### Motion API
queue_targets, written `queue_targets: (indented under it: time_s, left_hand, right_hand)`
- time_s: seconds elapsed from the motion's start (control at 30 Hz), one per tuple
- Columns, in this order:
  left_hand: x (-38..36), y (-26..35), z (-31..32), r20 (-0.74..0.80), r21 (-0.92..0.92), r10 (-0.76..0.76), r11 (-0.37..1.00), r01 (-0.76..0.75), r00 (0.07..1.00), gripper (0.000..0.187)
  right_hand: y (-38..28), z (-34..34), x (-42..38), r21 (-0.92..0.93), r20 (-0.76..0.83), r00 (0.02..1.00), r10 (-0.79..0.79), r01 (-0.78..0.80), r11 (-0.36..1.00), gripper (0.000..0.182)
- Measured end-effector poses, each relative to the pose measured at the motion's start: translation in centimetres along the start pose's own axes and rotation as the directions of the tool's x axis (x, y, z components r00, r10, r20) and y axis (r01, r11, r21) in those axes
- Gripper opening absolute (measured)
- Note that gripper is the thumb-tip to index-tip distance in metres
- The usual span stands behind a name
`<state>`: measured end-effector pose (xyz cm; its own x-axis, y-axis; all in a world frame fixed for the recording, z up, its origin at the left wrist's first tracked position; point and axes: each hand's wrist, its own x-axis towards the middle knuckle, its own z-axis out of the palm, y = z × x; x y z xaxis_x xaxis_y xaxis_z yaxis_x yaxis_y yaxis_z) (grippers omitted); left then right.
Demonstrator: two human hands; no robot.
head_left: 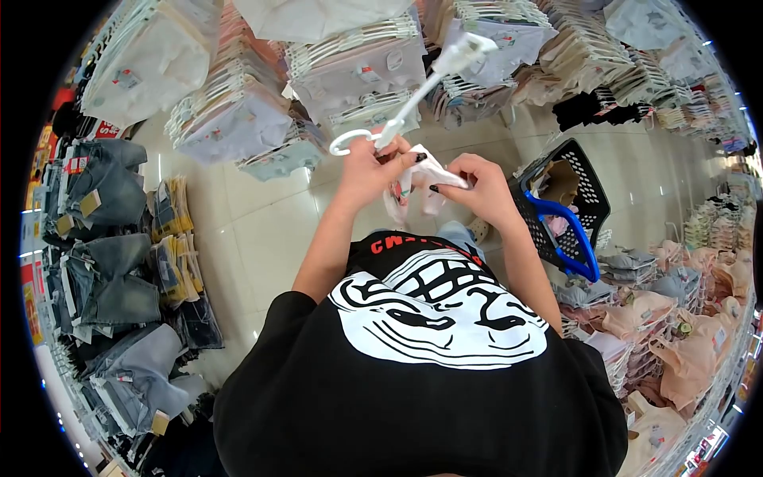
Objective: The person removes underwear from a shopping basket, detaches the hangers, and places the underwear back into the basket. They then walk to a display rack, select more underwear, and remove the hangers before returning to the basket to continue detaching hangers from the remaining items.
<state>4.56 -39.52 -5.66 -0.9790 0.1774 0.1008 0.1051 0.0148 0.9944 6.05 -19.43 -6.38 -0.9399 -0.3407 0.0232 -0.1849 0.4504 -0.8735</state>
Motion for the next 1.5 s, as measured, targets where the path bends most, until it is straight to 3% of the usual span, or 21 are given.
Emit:
queue_targets:
  time_s: [0.07, 0.1, 0.23, 0.37, 0.47, 0.67, 0.77, 0.87, 0.97, 1.07, 1.23, 1.27, 1.33, 1.37, 1.4, 1.43, 1.47, 1.5]
  left_hand:
    - [0.2, 0.5, -0.9, -0.045, 0.066, -0.044, 0.997, 0.047, 0.998, 0.033]
    - [0.4, 0.2, -1.3, -0.044, -0.051, -0.039, 0.998, 0.037, 0.998, 0.034]
    - [0.5, -0.4, -2.7, -0.124, -0.197, 0.011, 0.98, -0.035, 0.992, 0.035]
    - [0.4, 0.1, -4.5, -0.178, -0.161, -0.006, 0.987, -0.024, 0.984, 0.034]
    - [0.0, -0.2, -4.7, -0.151, -0.158, -0.048, 0.987, 0.024, 0.987, 0.033]
    - [-0.7, -1.0, -4.3, -0.141, -0.215, -0.078, 0.975, 0.046, 0.987, 0.029]
    - [-0.8, -1.4, -4.6, -0.091, -0.194, -0.039, 0.981, 0.021, 0.995, 0.028]
    - [-0.9, -1.1, -4.3, -0.031, -0.226, 0.021, 0.974, -0.028, 0.999, 0.026]
    - [-0.8, -0.9, -3.8, 0.052, -0.251, 0.053, 0.967, -0.039, 0.997, 0.025]
    - [-0.5, -1.3, -3.4, 0.052, -0.223, 0.059, 0.974, -0.046, 0.997, 0.024]
    - [-0.1, -1.9, -3.4, 0.009, -0.139, 0.049, 0.989, -0.047, 0.999, 0.02]
    - [-0.2, -2.2, -3.4, 0.033, -0.098, -0.055, 0.994, 0.058, 0.998, 0.015]
    - [-0.3, -3.2, -3.4, 0.052, 0.044, -0.187, 0.982, 0.185, 0.981, 0.013]
    - [-0.5, -3.9, -3.0, -0.043, 0.091, -0.201, 0.975, 0.204, 0.979, 0.015]
    - [-0.5, -3.1, -2.6, -0.131, 0.068, -0.168, 0.982, 0.178, 0.977, 0.014]
    - [0.0, -4.0, -2.8, -0.155, 0.024, -0.018, 0.999, 0.022, 0.988, 0.011]
    - [0.1, -4.2, -2.5, -0.25, -0.025, -0.045, 0.999, 0.041, 0.967, 0.012]
    - [0.4, -4.0, -2.4, -0.296, -0.088, 0.051, 0.993, -0.08, 0.954, 0.015]
  right_hand:
    - [0.7, 0.3, -0.1, 0.08, -0.087, 0.996, 0.03, -0.023, 0.997, 0.014]
    - [1.4, 0.4, 0.0, 0.119, -0.079, 0.997, 0.02, -0.011, 0.993, 0.013]
    - [4.2, 1.0, 0.4, 0.303, -0.047, 0.998, 0.048, -0.032, 0.952, 0.013]
    - [4.4, 1.0, 0.5, 0.416, -0.006, 0.985, 0.171, -0.153, 0.896, 0.017]
    - [3.3, 0.9, 0.4, 0.345, -0.051, 0.996, 0.07, -0.049, 0.937, 0.014]
    - [2.9, 2.0, 0.6, 0.454, 0.06, 0.998, -0.001, -0.027, 0.89, 0.022]
    - [1.7, 1.7, 0.8, 0.506, 0.166, 0.986, 0.025, -0.106, 0.856, 0.025]
    - [1.2, 1.7, 1.3, 0.204, 0.209, 0.971, 0.113, -0.156, 0.966, 0.03]
    - [1.9, 3.7, 2.3, 0.349, -0.099, 0.991, -0.094, 0.123, 0.929, 0.026]
    - [3.0, 4.3, 2.8, 0.438, -0.072, 0.997, -0.027, 0.056, 0.897, 0.016]
    - [1.4, 3.9, 2.3, 0.457, -0.21, 0.975, 0.074, 0.031, 0.889, 0.007]
    - [0.9, 3.6, 2.3, 0.463, -0.232, 0.969, 0.085, 0.033, 0.886, 0.006]
    - [0.1, 3.0, 1.9, 0.367, -0.239, 0.971, -0.002, 0.092, 0.926, 0.005]
    - [0.1, 2.7, 2.0, 0.254, -0.261, 0.961, -0.094, 0.162, 0.953, 0.003]
    - [-0.3, 2.3, 2.1, 0.124, -0.303, 0.934, -0.189, 0.235, 0.964, 0.001]
    - [-0.5, 1.9, 2.1, 0.049, -0.311, 0.916, -0.252, 0.28, 0.959, 0.004]
    - [-0.7, 1.7, 2.2, -0.022, -0.295, 0.899, -0.323, 0.331, 0.943, 0.007]
    - [-0.9, 1.5, 2.3, -0.062, -0.271, 0.887, -0.374, 0.372, 0.926, 0.008]
